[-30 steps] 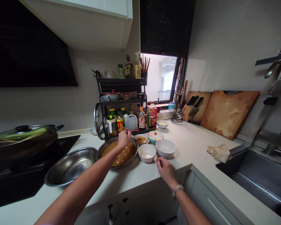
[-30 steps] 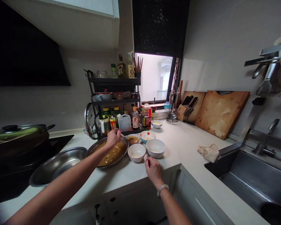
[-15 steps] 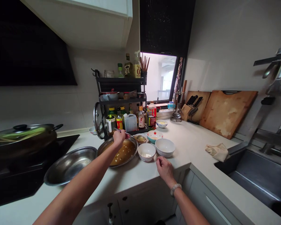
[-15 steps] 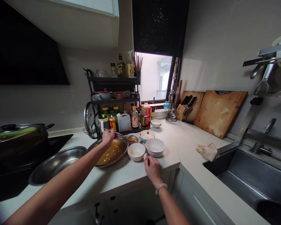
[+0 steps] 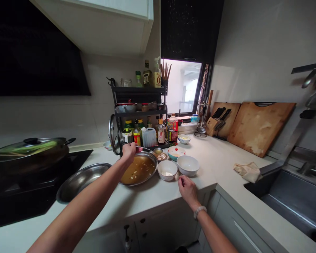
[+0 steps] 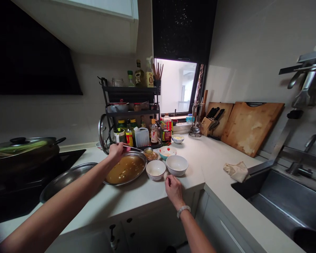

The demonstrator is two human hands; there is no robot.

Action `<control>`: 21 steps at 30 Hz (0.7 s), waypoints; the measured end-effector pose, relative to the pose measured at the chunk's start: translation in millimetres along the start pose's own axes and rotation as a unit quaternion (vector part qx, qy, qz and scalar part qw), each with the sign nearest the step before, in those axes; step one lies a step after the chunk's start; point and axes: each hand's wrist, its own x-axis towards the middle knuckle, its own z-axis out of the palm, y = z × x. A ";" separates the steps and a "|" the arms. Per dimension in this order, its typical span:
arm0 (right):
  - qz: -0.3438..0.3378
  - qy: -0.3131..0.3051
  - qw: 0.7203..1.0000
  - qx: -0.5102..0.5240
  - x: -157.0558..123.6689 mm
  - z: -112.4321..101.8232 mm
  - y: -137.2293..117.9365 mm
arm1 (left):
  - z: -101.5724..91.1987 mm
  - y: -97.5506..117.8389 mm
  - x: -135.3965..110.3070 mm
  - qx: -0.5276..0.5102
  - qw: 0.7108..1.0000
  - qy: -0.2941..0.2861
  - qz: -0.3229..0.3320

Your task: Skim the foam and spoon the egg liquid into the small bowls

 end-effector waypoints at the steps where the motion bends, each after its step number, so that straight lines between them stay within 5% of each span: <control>1: 0.001 -0.001 1.000 0.000 0.8 -0.5 0.8 | -6.5 2.3 0.0 -0.014 1.000 -0.006 -0.016; 6: 0.017 0.008 0.999 0.042 -0.1 -4.8 -4.2 | -44.5 9.5 -6.9 -0.078 0.993 -0.028 -0.079; 10: 0.097 -0.020 0.981 0.166 -16.1 3.4 -47.3 | -68.5 8.0 -18.5 -0.127 0.987 -0.044 -0.082; 12: 0.169 -0.102 0.944 0.265 -23.4 14.5 -80.1 | -76.0 5.8 -23.4 -0.136 0.987 -0.050 -0.070; 14: 0.264 -0.175 0.876 0.363 -24.2 27.8 -110.4 | -82.2 2.8 -27.0 -0.123 0.989 -0.057 -0.050; 18: 0.403 -0.171 0.755 0.488 -7.8 51.7 -143.2 | -95.7 -6.4 -32.0 -0.055 0.993 -0.098 0.021; 21: 0.424 -0.133 0.736 0.510 4.2 65.3 -150.8 | -106.8 -13.6 -35.3 0.003 0.991 -0.117 0.057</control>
